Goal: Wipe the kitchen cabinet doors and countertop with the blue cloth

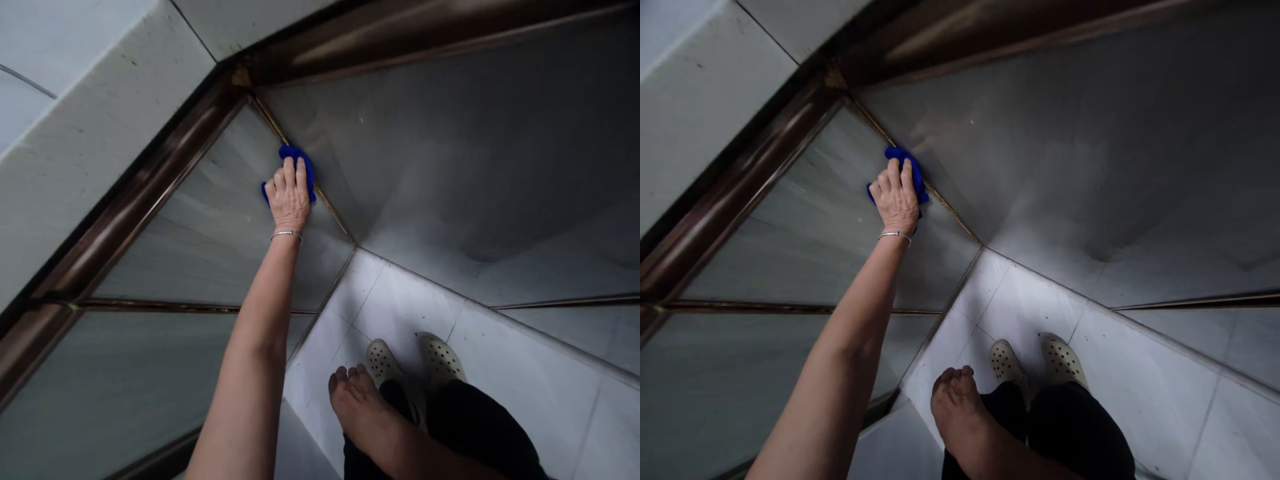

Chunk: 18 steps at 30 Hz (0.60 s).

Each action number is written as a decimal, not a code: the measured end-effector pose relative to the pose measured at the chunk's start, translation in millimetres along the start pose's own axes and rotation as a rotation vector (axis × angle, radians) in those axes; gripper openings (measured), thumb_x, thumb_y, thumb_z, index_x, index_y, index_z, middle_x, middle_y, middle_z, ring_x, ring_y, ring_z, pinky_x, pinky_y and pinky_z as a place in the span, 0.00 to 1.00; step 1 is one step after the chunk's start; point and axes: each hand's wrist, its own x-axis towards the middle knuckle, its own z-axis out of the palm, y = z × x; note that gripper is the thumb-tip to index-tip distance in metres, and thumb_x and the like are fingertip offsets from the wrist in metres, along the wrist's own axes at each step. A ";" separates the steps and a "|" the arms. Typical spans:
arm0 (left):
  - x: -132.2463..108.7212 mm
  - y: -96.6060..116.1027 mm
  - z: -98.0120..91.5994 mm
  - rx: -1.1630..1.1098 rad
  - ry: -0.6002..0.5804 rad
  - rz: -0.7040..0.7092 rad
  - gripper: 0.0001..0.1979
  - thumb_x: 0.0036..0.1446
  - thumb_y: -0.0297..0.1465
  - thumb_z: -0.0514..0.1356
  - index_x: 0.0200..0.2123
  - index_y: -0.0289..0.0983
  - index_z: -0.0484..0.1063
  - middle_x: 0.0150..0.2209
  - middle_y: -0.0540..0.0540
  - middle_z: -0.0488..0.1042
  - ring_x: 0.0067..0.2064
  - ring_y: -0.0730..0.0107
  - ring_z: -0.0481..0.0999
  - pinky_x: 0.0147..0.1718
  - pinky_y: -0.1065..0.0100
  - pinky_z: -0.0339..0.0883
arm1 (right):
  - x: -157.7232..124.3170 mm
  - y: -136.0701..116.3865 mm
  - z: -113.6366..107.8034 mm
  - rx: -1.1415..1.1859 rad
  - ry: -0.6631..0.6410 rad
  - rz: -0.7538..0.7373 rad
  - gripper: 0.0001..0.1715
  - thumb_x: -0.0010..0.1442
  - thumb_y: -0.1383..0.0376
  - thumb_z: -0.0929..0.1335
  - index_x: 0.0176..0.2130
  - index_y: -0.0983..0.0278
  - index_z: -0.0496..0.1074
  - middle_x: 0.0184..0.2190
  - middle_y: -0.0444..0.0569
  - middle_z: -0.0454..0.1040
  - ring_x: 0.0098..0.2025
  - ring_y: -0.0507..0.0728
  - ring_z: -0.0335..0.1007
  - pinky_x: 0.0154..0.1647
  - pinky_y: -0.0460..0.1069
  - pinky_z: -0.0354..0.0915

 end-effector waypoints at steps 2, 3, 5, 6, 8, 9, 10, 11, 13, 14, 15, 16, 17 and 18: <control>-0.8 0.6 -2.5 0.022 -0.016 0.004 0.24 0.70 0.31 0.47 0.65 0.40 0.70 0.70 0.35 0.65 0.66 0.47 0.67 0.66 0.43 0.60 | 4.3 1.9 -3.5 -0.026 -0.010 -0.015 0.31 0.58 0.68 0.72 0.59 0.79 0.75 0.54 0.75 0.77 0.50 0.72 0.79 0.56 0.65 0.70; -0.7 1.7 -5.8 0.033 -0.028 -0.002 0.24 0.70 0.30 0.48 0.64 0.40 0.71 0.69 0.34 0.66 0.65 0.46 0.68 0.65 0.42 0.60 | 7.1 1.6 -5.5 -0.034 -0.016 -0.016 0.32 0.57 0.69 0.72 0.59 0.80 0.75 0.54 0.77 0.77 0.50 0.73 0.80 0.55 0.65 0.71; 0.4 5.4 -15.0 0.034 -0.045 -0.022 0.23 0.68 0.29 0.50 0.62 0.39 0.72 0.67 0.33 0.68 0.63 0.45 0.69 0.65 0.42 0.61 | 13.0 -1.7 -9.9 -0.037 -0.031 0.010 0.33 0.54 0.71 0.74 0.58 0.81 0.75 0.54 0.78 0.77 0.50 0.74 0.80 0.54 0.66 0.72; 1.4 8.2 -19.9 0.015 -0.036 -0.031 0.23 0.67 0.29 0.51 0.62 0.39 0.72 0.65 0.33 0.69 0.63 0.45 0.70 0.65 0.43 0.61 | 15.4 -4.4 -12.3 -0.035 -0.047 0.026 0.33 0.53 0.71 0.74 0.58 0.80 0.76 0.54 0.78 0.77 0.50 0.74 0.80 0.54 0.67 0.72; 4.6 16.6 -26.5 -0.072 0.044 -0.055 0.22 0.66 0.28 0.52 0.62 0.37 0.71 0.62 0.34 0.71 0.63 0.50 0.69 0.67 0.48 0.61 | 17.6 -10.3 -16.7 -0.032 -0.060 0.042 0.31 0.55 0.73 0.73 0.58 0.78 0.76 0.55 0.76 0.76 0.52 0.74 0.80 0.56 0.68 0.71; 6.8 22.6 -27.0 -0.131 0.110 -0.073 0.22 0.66 0.27 0.52 0.62 0.37 0.70 0.61 0.34 0.71 0.64 0.52 0.69 0.68 0.51 0.61 | 17.1 -12.6 -18.5 -0.034 -0.061 0.039 0.31 0.56 0.73 0.73 0.59 0.76 0.76 0.56 0.75 0.76 0.53 0.73 0.79 0.58 0.67 0.70; 9.0 30.0 -25.3 -0.189 0.180 -0.093 0.22 0.66 0.27 0.51 0.62 0.36 0.69 0.61 0.34 0.71 0.65 0.55 0.69 0.69 0.54 0.60 | 15.6 -14.3 -19.7 -0.034 -0.056 0.026 0.30 0.58 0.72 0.72 0.60 0.73 0.76 0.56 0.73 0.76 0.54 0.72 0.79 0.59 0.67 0.69; 11.1 38.5 -21.3 -0.237 0.244 -0.116 0.22 0.67 0.27 0.51 0.62 0.36 0.68 0.61 0.35 0.70 0.65 0.57 0.68 0.70 0.56 0.59 | 13.5 -15.1 -20.3 -0.036 -0.044 0.000 0.29 0.60 0.71 0.71 0.61 0.71 0.76 0.57 0.71 0.76 0.56 0.72 0.78 0.60 0.66 0.69; 13.7 57.2 -7.5 -0.288 0.335 -0.174 0.24 0.66 0.25 0.51 0.64 0.36 0.65 0.63 0.34 0.67 0.68 0.58 0.65 0.71 0.56 0.56 | 8.8 -14.7 -19.4 -0.054 -0.028 -0.060 0.29 0.63 0.67 0.70 0.63 0.67 0.75 0.59 0.68 0.76 0.57 0.73 0.77 0.59 0.67 0.69; 13.7 66.1 1.0 -0.296 0.358 -0.210 0.25 0.66 0.24 0.51 0.65 0.37 0.64 0.65 0.34 0.65 0.70 0.57 0.63 0.72 0.56 0.55 | 7.1 -13.8 -18.1 -0.074 -0.039 -0.083 0.30 0.63 0.66 0.70 0.63 0.64 0.75 0.60 0.66 0.76 0.57 0.73 0.76 0.58 0.68 0.69; 12.5 73.5 9.6 -0.299 0.365 -0.251 0.26 0.65 0.23 0.52 0.66 0.37 0.63 0.66 0.34 0.63 0.72 0.56 0.61 0.73 0.55 0.54 | 6.2 -13.0 -16.4 -0.098 -0.053 -0.097 0.31 0.63 0.65 0.70 0.64 0.61 0.74 0.60 0.63 0.76 0.56 0.73 0.76 0.57 0.68 0.70; 9.8 78.8 17.5 -0.302 0.353 -0.300 0.27 0.64 0.23 0.53 0.66 0.37 0.63 0.67 0.33 0.61 0.73 0.55 0.59 0.74 0.54 0.53 | 6.1 -12.3 -14.8 -0.124 -0.067 -0.100 0.31 0.63 0.64 0.70 0.64 0.59 0.74 0.59 0.61 0.77 0.55 0.74 0.77 0.55 0.69 0.70; 5.2 81.6 24.1 -0.315 0.317 -0.354 0.28 0.64 0.22 0.54 0.67 0.37 0.63 0.68 0.33 0.60 0.73 0.53 0.58 0.74 0.52 0.52 | 6.9 -11.8 -13.5 -0.148 -0.072 -0.087 0.31 0.62 0.65 0.69 0.64 0.56 0.75 0.58 0.59 0.78 0.53 0.73 0.77 0.53 0.68 0.70; -1.5 81.9 29.0 -0.353 0.257 -0.416 0.28 0.63 0.21 0.55 0.66 0.37 0.65 0.68 0.33 0.60 0.73 0.52 0.58 0.74 0.51 0.51 | 8.4 -11.5 -12.9 -0.160 -0.083 -0.070 0.30 0.62 0.65 0.69 0.63 0.55 0.76 0.57 0.59 0.79 0.52 0.73 0.78 0.52 0.68 0.71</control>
